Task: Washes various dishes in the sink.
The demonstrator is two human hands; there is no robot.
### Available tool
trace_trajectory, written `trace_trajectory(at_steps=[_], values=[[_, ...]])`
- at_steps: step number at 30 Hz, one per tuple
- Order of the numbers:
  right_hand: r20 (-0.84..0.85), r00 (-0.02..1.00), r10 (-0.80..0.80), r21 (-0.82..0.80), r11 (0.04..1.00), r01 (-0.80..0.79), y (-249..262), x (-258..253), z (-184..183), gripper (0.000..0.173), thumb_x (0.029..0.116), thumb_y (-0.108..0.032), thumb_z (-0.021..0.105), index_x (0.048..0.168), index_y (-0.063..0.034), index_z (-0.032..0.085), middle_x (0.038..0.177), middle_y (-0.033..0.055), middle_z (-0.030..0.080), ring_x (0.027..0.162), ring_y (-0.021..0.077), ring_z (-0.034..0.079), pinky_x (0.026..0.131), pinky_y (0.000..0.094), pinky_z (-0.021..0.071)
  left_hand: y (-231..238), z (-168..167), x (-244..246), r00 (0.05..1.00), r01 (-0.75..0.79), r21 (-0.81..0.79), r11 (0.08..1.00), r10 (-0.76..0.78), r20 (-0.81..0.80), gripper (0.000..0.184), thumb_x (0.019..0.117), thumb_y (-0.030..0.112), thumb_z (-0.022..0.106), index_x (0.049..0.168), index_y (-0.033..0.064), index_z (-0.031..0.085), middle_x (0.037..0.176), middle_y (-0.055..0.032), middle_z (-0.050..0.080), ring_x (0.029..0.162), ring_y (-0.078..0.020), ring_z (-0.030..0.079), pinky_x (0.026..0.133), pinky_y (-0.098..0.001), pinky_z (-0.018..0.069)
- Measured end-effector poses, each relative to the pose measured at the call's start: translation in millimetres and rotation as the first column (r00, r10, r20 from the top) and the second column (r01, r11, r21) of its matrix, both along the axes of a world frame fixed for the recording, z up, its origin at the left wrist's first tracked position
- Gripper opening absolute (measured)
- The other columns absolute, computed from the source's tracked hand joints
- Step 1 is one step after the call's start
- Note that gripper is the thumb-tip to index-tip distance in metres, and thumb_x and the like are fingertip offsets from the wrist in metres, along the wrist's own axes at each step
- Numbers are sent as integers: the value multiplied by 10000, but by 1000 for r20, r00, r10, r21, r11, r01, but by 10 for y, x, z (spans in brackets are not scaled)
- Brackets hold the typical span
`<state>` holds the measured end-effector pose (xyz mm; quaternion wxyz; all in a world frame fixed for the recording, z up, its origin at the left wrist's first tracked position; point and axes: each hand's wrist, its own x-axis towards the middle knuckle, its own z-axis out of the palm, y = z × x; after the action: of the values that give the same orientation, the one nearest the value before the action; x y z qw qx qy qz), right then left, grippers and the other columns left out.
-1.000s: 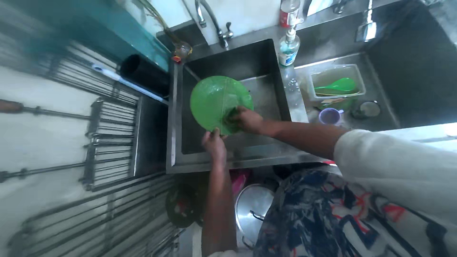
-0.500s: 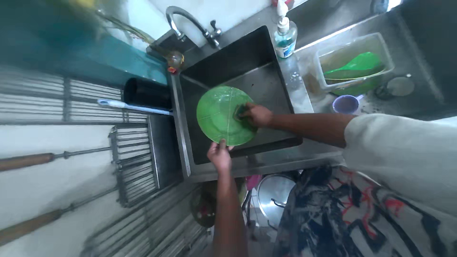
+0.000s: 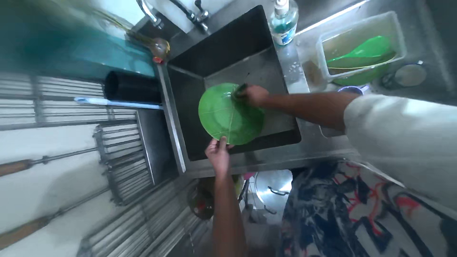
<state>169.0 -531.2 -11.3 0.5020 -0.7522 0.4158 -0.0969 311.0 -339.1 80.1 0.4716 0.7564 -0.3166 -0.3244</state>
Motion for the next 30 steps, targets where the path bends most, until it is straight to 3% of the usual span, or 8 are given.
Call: trace_trajectory(at_steps=[3, 8, 12, 15, 19, 22, 27, 30], values=[[74, 995, -67, -40, 997, 70, -129, 341, 178, 387, 937, -136, 715, 1322, -173, 706, 1502, 225, 494, 1267, 401, 593, 1028, 579, 523, -47, -78, -3, 999, 35, 7, 999, -35, -1, 134, 981, -58, 558, 997, -38, 689, 787, -26, 729, 660, -101, 706, 612, -290, 624], [186, 964, 192, -123, 978, -171, 513, 303, 187, 268, 952, -152, 712, 1216, -134, 759, 1394, 228, 585, 1213, 392, 624, 985, 583, 536, -44, -103, 182, 999, -49, -14, 999, 50, 19, 124, 989, -43, 560, 984, -34, 683, 772, -27, 720, 645, -102, 702, 614, -295, 626], [-40, 999, 3, 94, 996, 1, 204, 55, 89, 344, 917, -163, 744, 1261, -154, 734, 1396, 234, 585, 1232, 430, 603, 984, 651, 508, 83, -46, 182, 993, 107, -5, 994, -106, 56, 147, 968, -60, 563, 953, 7, 693, 749, 24, 722, 642, -60, 697, 613, -260, 619], [91, 984, -155, 24, 988, 153, -52, 413, 231, 388, 892, -129, 761, 1277, -159, 727, 1429, 226, 561, 1247, 405, 600, 1002, 598, 525, -14, -144, 164, 987, 142, 16, 990, -143, 73, 118, 971, -33, 599, 1010, -15, 709, 807, -15, 731, 674, -85, 703, 632, -288, 623], [276, 948, 160, -183, 977, -112, 363, 546, 451, 281, 918, -66, 710, 1188, -125, 761, 1375, 242, 579, 1175, 400, 634, 957, 581, 546, -157, -239, 252, 1000, 23, -5, 1000, -23, -19, 118, 1004, 9, 590, 1039, 1, 702, 843, -32, 734, 696, -124, 711, 652, -320, 630], [136, 947, 290, -215, 942, -258, 601, 153, 309, 226, 918, -78, 727, 1137, -111, 771, 1363, 234, 588, 1183, 417, 620, 947, 602, 539, -129, -207, 304, 1000, 0, -38, 999, -1, -20, 125, 1001, -17, 580, 1038, -1, 697, 832, -28, 738, 693, -129, 723, 653, -335, 642], [88, 996, 15, -122, 993, -4, 175, 372, 436, 337, 883, -62, 725, 1193, -190, 757, 1381, 240, 548, 1150, 410, 631, 908, 599, 560, -197, -246, 133, 999, 21, -24, 999, -22, -32, 121, 990, -45, 578, 1017, -22, 694, 802, -27, 725, 668, -102, 706, 621, -290, 624], [143, 984, 108, -90, 991, -95, 431, 509, 641, 306, 897, -66, 726, 1195, -128, 739, 1385, 236, 553, 1163, 408, 629, 926, 591, 556, -289, -264, 87, 986, -107, -52, 993, 99, -130, 132, 999, -38, 562, 1048, -34, 685, 842, -62, 721, 701, -137, 707, 648, -317, 624]])
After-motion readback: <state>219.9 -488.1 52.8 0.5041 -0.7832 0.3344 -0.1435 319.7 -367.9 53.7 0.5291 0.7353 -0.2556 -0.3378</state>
